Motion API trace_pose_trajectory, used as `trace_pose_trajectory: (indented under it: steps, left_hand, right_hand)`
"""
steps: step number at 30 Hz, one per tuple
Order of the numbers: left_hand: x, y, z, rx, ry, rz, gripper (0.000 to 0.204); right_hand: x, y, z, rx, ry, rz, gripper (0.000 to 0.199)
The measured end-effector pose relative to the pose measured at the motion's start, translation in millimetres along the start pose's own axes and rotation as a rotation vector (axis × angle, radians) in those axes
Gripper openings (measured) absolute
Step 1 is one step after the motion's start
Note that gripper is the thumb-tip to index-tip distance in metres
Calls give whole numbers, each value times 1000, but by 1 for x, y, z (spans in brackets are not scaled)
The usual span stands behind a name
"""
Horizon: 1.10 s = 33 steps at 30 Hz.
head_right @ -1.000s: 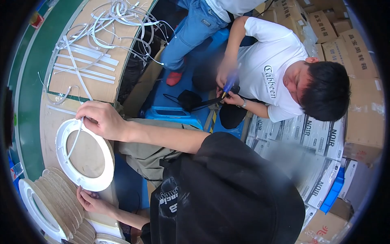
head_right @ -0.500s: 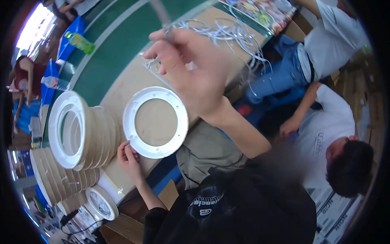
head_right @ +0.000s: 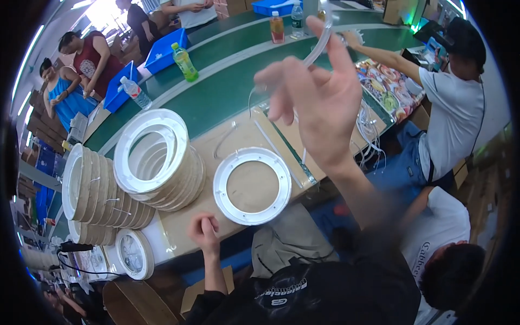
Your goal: Assembling LED ceiling light fixtures by applying glue to the frame and installing LED strips.
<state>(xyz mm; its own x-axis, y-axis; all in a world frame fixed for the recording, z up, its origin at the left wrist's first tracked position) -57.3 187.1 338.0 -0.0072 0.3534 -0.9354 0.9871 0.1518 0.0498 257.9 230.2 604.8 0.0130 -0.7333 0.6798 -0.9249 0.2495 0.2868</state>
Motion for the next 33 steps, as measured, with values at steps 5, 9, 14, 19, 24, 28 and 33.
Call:
trace_pose_trajectory:
  steps: [5,9,14,19,24,28,33]
  left_hand:
    - [-117,59,-30,-111,99,62,37]
    - [-98,117,-19,424,15,-37,46]
    - [-99,131,15,535,-248,427,34]
    - [-115,115,10,438,-36,-35,24]
    - [-148,50,0,199,146,-276,21]
    - [-182,26,0,158,269,-401,19]
    - [-203,40,-7,429,92,-334,20]
  right_hand:
    - [4,29,18,131,70,-94,67]
    - [20,37,37,160,0,-206,82]
    - [-25,39,43,223,364,-192,59]
    - [-72,37,40,265,585,-266,42]
    - [-140,46,97,352,1137,-422,50]
    - [-157,44,148,821,1137,-81,49]
    - [-109,65,152,779,700,-17,28]
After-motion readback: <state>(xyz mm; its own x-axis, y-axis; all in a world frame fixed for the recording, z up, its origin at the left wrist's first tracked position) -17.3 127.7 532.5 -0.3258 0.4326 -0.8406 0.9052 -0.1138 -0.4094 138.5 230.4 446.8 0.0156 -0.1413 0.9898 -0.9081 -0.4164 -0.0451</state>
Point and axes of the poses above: each hand's wrist, its own z-axis away from the middle knuckle, its own y-axis out of the palm, x = y × z, the point moved 10 cm from there along -z, towards the middle knuckle, and after that the axes turned 5 degrees about -x, right-handed, at the moved point
